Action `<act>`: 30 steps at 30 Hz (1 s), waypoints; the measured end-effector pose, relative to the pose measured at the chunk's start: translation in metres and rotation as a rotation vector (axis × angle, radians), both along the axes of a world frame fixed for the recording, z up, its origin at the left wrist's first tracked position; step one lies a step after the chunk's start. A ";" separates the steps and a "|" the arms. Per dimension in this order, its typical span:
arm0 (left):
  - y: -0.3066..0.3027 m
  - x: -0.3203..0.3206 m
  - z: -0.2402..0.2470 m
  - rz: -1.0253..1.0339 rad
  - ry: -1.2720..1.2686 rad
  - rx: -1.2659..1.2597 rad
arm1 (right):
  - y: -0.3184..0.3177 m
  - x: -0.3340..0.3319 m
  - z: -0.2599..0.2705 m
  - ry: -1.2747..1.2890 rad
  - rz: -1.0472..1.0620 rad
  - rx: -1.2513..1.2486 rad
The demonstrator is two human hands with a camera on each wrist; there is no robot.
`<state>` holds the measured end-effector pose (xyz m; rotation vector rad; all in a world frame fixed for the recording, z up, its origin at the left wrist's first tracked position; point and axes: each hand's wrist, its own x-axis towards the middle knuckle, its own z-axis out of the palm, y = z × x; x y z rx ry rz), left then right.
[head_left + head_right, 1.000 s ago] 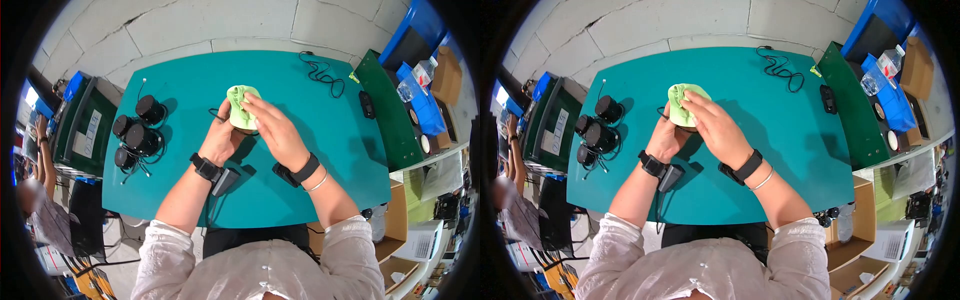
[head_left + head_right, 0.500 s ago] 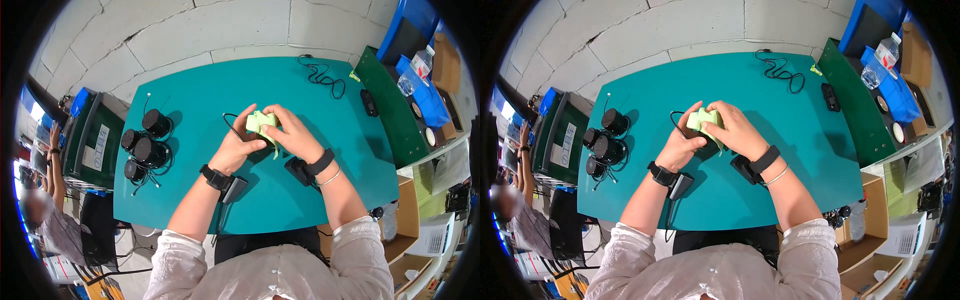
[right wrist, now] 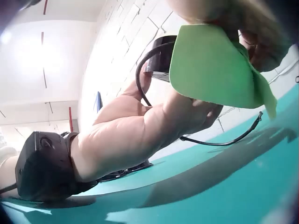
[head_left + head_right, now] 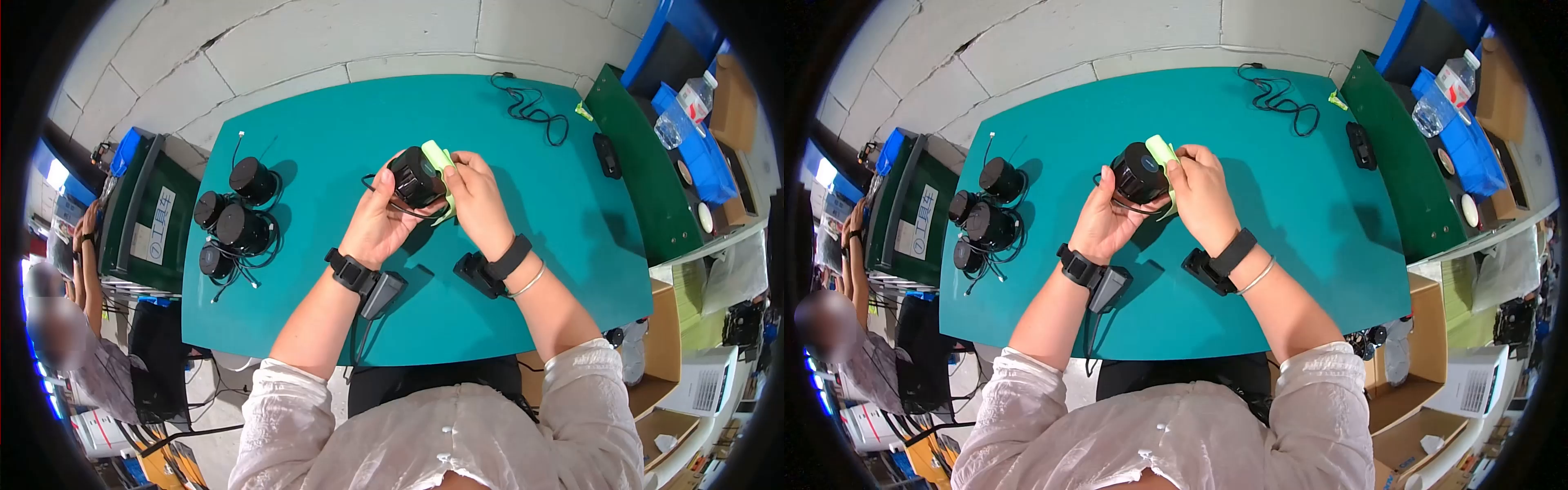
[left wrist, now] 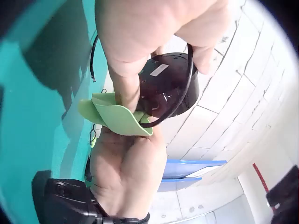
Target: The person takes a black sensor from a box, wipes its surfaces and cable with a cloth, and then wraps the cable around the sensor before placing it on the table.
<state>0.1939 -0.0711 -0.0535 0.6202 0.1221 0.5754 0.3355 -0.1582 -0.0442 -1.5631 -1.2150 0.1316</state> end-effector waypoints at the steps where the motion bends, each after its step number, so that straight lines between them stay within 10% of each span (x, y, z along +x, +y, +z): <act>1: -0.001 0.000 0.000 0.008 -0.005 -0.007 | -0.002 -0.001 0.003 -0.005 0.008 -0.007; 9: 0.010 0.001 -0.001 0.193 0.089 0.028 | -0.016 -0.033 0.029 -0.491 0.049 0.047; 19: -0.007 -0.001 0.012 -0.070 0.132 0.231 | -0.010 0.026 0.025 -0.262 -0.228 0.249; 24: 0.002 -0.001 0.010 -0.016 -0.045 0.020 | -0.021 0.066 0.008 -0.587 -0.433 -0.381; 27: 0.007 -0.001 0.013 -0.081 -0.054 -0.236 | -0.020 0.060 0.007 -0.607 -0.447 -0.278; 30: 0.012 -0.004 0.012 -0.126 -0.051 -0.182 | -0.018 0.043 0.029 -0.370 -0.065 -0.159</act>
